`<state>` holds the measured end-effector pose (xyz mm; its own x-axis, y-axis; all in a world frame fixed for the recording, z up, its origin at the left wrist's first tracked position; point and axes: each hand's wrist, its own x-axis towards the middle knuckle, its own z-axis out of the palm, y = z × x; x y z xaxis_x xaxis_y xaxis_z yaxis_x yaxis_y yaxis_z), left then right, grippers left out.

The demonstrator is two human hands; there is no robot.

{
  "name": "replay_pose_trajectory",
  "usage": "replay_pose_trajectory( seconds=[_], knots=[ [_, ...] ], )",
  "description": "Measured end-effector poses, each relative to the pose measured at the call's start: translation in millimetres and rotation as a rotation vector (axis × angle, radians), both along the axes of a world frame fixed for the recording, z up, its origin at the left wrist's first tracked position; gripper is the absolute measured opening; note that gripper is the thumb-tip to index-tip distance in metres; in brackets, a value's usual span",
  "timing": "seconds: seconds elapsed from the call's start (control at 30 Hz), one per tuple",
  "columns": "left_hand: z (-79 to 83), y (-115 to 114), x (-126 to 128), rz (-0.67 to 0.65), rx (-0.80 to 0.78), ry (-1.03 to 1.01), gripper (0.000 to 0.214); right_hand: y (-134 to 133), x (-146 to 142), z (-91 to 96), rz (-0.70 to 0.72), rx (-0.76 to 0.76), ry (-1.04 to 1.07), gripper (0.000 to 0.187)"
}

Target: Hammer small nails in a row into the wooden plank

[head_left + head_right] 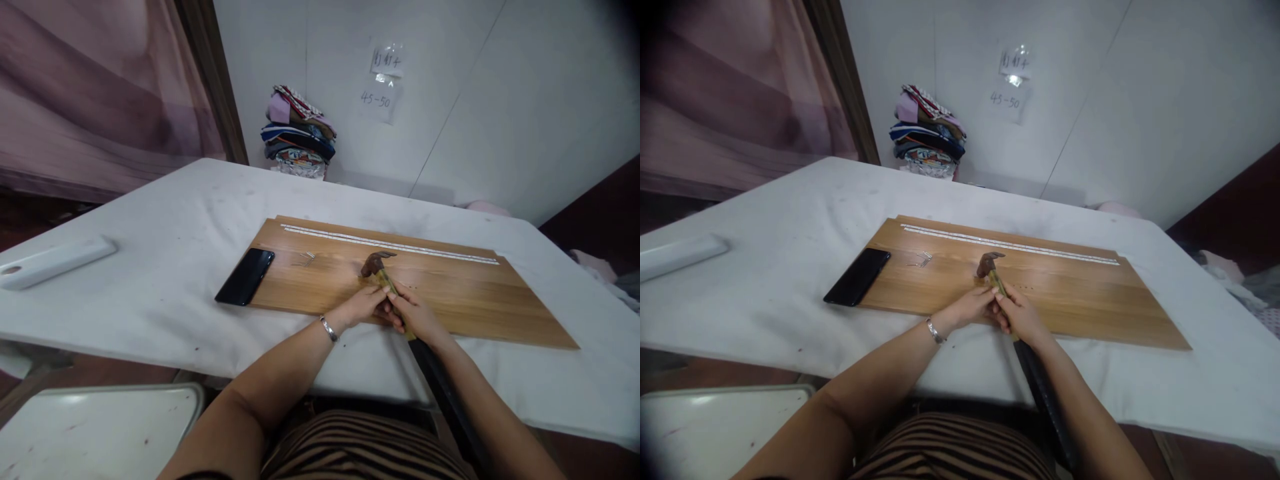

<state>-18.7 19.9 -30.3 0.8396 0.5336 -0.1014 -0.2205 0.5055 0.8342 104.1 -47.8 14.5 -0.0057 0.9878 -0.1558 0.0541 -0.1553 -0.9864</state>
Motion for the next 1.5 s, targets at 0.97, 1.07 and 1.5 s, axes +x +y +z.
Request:
replay_pose_trajectory(
  seconds=[0.97, 1.07, 1.5],
  knots=[
    [3.0, -0.3, -0.7, 0.005, 0.03, -0.005, 0.053, -0.1, 0.9, 0.4, -0.004, 0.021, -0.002, 0.032],
    [4.5, -0.5, -1.3, 0.023, 0.043, 0.025, 0.055, 0.0, 0.5, 0.6, -0.009, 0.008, 0.001, 0.032],
    [3.4, -0.5, -0.6, -0.002, 0.006, 0.01, 0.054, -0.2, 1.1, -0.9, 0.002, 0.034, -0.01, 0.03]
  ],
)
